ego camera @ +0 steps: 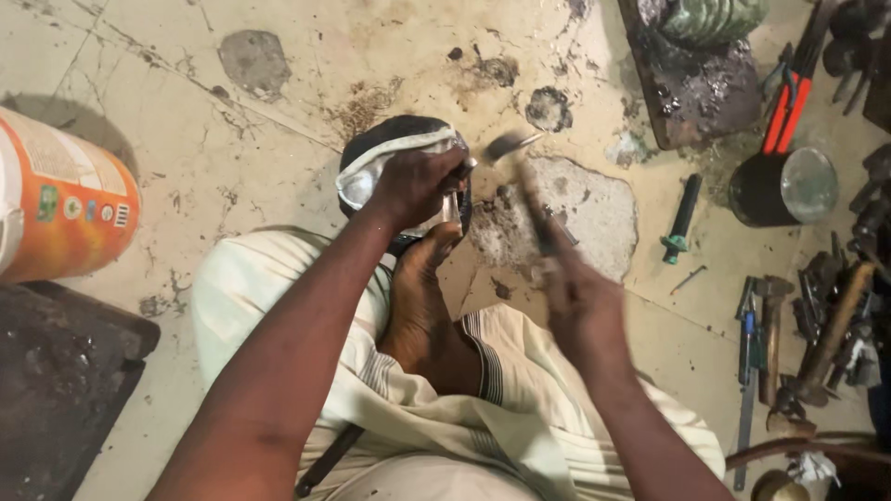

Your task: The person sits on the floor and uses a hammer and chisel to shape a cone-shaped metal object. They repeatedly position the chisel on the metal and strike it with the hammer, occasionally rotating the object to work on different areas.

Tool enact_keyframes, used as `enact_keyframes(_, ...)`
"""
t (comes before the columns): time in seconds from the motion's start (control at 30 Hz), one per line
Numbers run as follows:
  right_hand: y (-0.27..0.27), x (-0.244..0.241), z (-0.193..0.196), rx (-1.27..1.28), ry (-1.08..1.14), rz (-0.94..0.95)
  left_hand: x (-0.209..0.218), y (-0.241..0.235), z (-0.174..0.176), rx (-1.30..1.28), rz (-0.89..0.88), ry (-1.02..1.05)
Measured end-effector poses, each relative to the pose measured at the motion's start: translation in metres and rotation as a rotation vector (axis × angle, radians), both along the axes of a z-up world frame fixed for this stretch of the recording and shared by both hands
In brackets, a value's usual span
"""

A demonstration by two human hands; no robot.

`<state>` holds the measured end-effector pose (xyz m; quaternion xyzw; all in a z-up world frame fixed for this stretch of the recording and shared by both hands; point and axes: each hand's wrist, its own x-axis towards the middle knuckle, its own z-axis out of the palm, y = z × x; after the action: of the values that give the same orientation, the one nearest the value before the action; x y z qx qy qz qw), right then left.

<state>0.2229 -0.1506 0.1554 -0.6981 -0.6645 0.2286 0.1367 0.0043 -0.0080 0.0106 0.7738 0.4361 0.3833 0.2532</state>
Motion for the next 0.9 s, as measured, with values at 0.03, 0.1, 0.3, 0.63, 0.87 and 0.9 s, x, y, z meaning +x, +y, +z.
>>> enact_keyframes(0.03, 0.001, 0.000, -0.004, 0.156, 0.111, -0.079, -0.002, -0.002, -0.005, 0.088, 0.025, -0.039)
enact_keyframes(0.1, -0.014, 0.007, -0.004, 0.432, 0.306, -0.255, 0.007, -0.024, -0.017, -0.032, 0.020, 0.005)
enact_keyframes(0.3, 0.006, 0.006, 0.001, -0.092, 0.145, -0.107, 0.002, 0.003, -0.009, 0.022, 0.012, 0.041)
enact_keyframes(0.63, 0.006, 0.009, -0.004, 0.070, 0.249, -0.141, -0.001, -0.004, -0.013, -0.081, -0.006, 0.073)
enact_keyframes(0.87, 0.006, 0.012, 0.003, 0.127, 0.066, 0.062, 0.001, 0.001, 0.000, -0.107, -0.058, 0.081)
enact_keyframes(0.9, 0.005, 0.011, 0.003, 0.033, 0.113, -0.039, 0.001, -0.002, -0.002, -0.131, -0.057, 0.088)
